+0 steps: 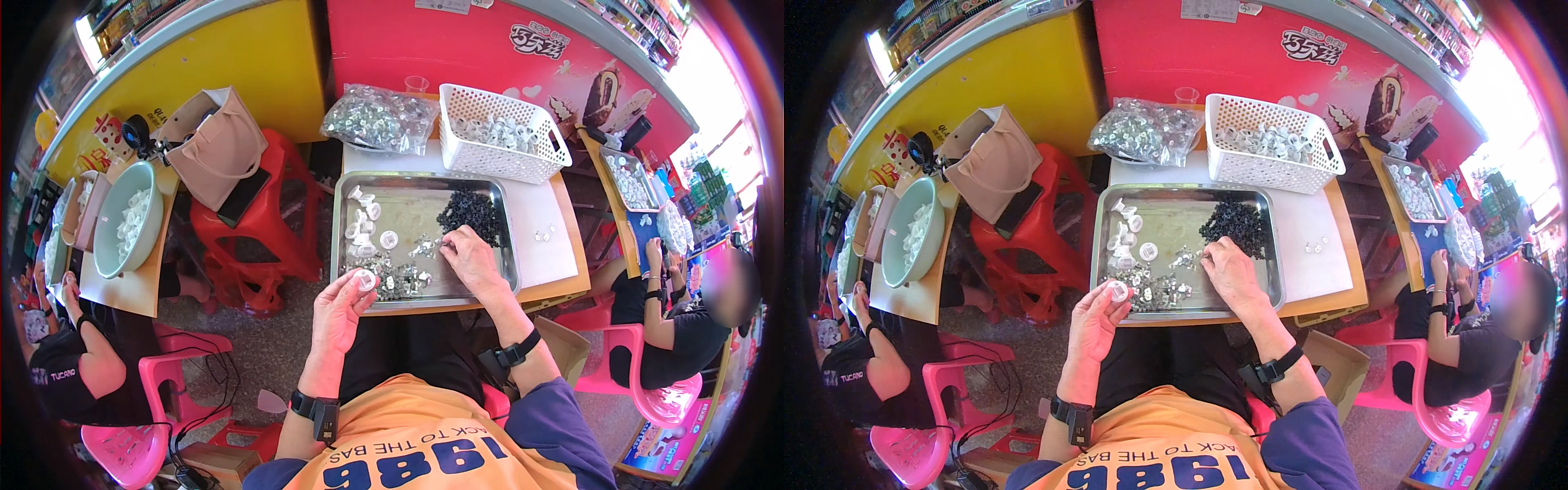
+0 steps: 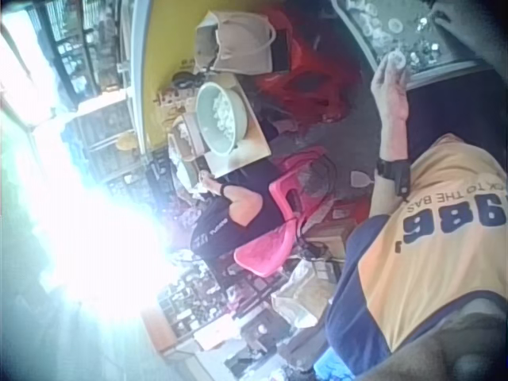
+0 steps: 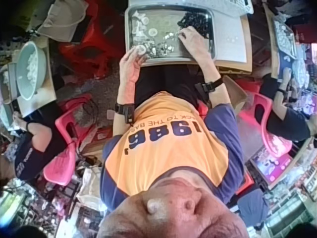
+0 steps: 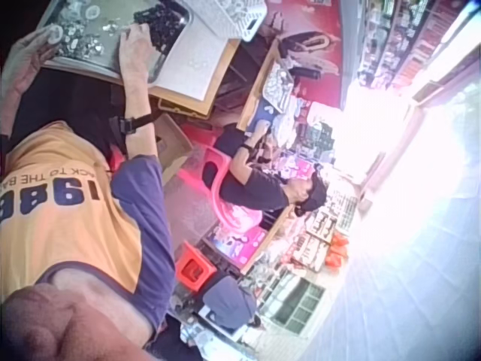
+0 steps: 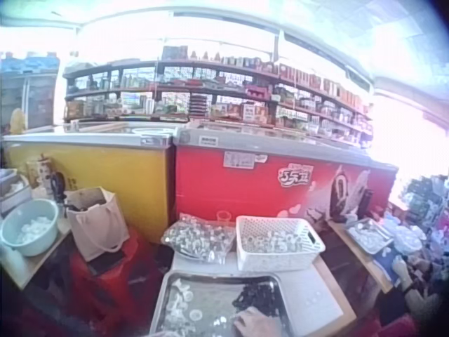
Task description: Assembling small white and black plastic components by hand at a workbench.
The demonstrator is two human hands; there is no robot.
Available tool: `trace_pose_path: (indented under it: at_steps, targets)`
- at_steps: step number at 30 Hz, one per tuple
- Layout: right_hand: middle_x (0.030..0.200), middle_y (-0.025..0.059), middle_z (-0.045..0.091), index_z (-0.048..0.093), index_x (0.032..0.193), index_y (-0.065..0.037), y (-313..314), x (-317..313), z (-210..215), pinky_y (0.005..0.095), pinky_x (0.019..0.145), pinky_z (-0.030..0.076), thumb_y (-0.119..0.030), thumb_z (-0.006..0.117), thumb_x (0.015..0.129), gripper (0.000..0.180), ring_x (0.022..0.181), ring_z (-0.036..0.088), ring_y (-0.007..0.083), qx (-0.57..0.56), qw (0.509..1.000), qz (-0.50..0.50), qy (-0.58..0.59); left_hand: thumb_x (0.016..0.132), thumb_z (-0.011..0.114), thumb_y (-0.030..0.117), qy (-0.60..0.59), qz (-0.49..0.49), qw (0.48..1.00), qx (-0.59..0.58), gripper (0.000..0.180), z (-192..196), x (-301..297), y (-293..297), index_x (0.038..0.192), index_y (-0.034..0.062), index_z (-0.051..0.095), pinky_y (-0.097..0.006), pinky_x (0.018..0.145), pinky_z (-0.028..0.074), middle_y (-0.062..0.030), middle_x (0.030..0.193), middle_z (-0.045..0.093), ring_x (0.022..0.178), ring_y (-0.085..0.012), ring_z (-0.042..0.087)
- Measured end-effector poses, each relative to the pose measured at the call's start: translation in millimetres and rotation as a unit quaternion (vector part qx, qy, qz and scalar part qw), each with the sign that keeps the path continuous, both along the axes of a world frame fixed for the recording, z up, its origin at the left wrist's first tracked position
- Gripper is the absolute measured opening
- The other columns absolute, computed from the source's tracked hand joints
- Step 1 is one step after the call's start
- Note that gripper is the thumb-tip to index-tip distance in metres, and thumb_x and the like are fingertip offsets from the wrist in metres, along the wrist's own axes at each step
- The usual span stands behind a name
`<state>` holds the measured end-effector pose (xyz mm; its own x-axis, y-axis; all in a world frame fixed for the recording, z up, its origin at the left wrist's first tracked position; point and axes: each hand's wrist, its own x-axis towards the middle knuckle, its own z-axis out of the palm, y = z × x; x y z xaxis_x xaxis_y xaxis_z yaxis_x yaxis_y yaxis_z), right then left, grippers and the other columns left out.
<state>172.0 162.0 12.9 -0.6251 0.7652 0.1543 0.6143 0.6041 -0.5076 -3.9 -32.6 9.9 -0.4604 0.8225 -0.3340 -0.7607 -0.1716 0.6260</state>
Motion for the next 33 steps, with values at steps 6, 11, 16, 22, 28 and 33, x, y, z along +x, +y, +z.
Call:
trace_pose_path:
  at_steps: [6,11,16,22,28,33]
  targets:
    - [0.086,0.0104,0.060,0.063,0.090,-0.003,-9,6,3,0.0326,0.070,0.049,-0.011,0.065,0.082,0.012,0.079,0.061,0.0233,-0.014,0.999,0.028,0.027,0.090,0.058,0.006,-0.001,-0.002,1.000,0.006,0.023,-1,-1,-1,0.111,-0.0027,0.060,-0.032,0.077,0.058,-0.0157,0.103,0.065,0.095,-0.0257,0.066]
    - [0.090,0.0088,0.065,0.062,0.089,-0.002,-15,21,0,0.0274,0.066,0.051,-0.009,0.062,0.086,0.007,0.073,0.062,0.0152,-0.330,0.919,-0.002,0.217,0.091,0.056,0.006,0.013,-0.018,1.000,-0.005,0.023,7,-1,3,0.111,-0.0041,0.059,-0.030,0.079,0.057,-0.0156,0.103,0.065,0.095,-0.0246,0.066]
    - [0.094,0.0126,0.066,0.060,0.101,-0.002,-24,26,7,0.0248,0.069,0.055,-0.003,0.058,0.089,0.012,0.076,0.063,0.0129,-0.628,0.648,0.025,0.431,0.092,0.055,0.008,-0.020,-0.061,0.998,0.005,0.027,11,0,8,0.113,-0.0073,0.057,-0.031,0.083,0.056,-0.0154,0.104,0.065,0.096,-0.0275,0.065]
    - [0.099,0.0150,0.065,0.057,0.110,0.004,-33,28,18,0.0265,0.077,0.056,-0.003,0.058,0.088,0.023,0.085,0.065,0.0152,-0.676,0.591,-0.004,0.440,0.092,0.054,0.007,-0.034,-0.082,0.996,-0.011,0.026,16,10,10,0.114,-0.0068,0.057,-0.032,0.084,0.056,-0.0159,0.106,0.064,0.097,-0.0272,0.065]
    - [0.100,0.0141,0.065,0.057,0.114,0.006,-42,28,28,0.0254,0.080,0.054,-0.004,0.057,0.089,0.026,0.086,0.065,0.0157,-0.654,0.620,-0.023,0.433,0.091,0.056,0.006,-0.053,-0.082,0.995,-0.015,0.025,14,17,12,0.113,-0.0064,0.057,-0.032,0.085,0.056,-0.0151,0.106,0.064,0.098,-0.0276,0.064]
    - [0.098,0.0116,0.066,0.059,0.112,0.005,-49,26,35,0.0241,0.077,0.053,-0.005,0.058,0.089,0.025,0.083,0.064,0.0132,-0.624,0.658,-0.021,0.422,0.090,0.058,0.008,-0.050,-0.111,0.992,-0.020,0.023,20,23,17,0.110,-0.0027,0.060,-0.030,0.084,0.055,-0.0110,0.103,0.065,0.096,-0.0193,0.064]
